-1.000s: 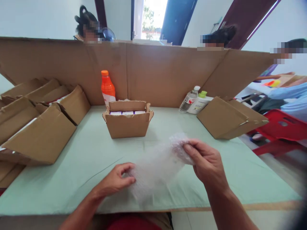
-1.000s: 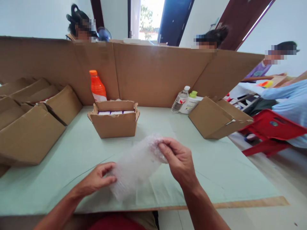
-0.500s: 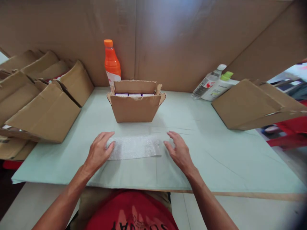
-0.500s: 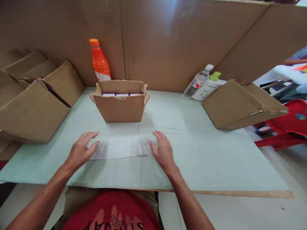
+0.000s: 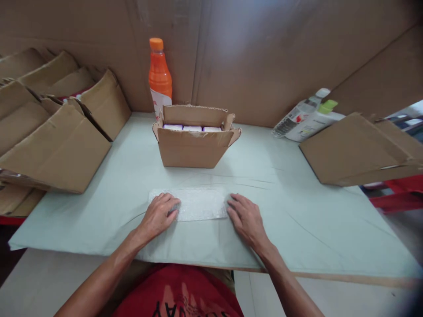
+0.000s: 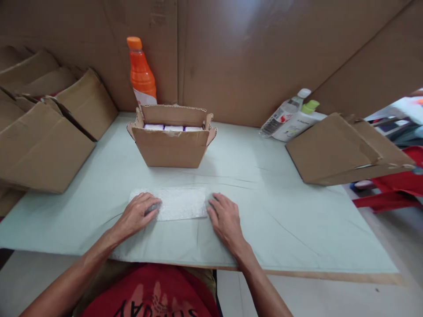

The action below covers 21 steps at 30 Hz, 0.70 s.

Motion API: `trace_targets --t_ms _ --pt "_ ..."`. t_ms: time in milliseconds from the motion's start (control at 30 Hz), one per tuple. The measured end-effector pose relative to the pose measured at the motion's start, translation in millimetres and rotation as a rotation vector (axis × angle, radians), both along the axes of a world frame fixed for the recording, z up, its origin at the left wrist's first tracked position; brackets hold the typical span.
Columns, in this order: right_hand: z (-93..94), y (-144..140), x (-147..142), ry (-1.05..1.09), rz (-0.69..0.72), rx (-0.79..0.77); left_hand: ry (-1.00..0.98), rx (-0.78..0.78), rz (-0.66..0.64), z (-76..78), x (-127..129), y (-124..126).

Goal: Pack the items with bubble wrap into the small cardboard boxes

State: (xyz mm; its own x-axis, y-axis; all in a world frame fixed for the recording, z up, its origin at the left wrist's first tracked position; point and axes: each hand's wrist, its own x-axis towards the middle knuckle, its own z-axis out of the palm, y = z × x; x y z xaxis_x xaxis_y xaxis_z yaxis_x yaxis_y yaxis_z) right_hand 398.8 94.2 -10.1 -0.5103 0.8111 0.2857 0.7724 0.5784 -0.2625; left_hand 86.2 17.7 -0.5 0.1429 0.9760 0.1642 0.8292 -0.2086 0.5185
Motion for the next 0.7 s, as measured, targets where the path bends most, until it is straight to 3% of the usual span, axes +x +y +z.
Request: trace_targets --t_ms 133,300,400,467,700 --pt "2.5 1 -1 0.015 -0.090 0.069 -0.038 0.155 0.230 5.8 -15 -16" --pt "-6.4 6 -31 -0.030 -0.104 0.015 0.123 0.069 0.546 0.9 -44 -51" --pt "-10.9 6 -40 0.070 -0.066 -0.034 0.195 -0.003 0.580 -2.5 -42 -56" --pt "-9.6 3 -43 0.164 -0.054 -0.086 0.127 -0.032 0.558 -2.2 -33 -49" --pt "5.7 -12 -30 0.405 -0.235 -0.337 -0.132 -0.012 0.531 1.5 -15 -34"
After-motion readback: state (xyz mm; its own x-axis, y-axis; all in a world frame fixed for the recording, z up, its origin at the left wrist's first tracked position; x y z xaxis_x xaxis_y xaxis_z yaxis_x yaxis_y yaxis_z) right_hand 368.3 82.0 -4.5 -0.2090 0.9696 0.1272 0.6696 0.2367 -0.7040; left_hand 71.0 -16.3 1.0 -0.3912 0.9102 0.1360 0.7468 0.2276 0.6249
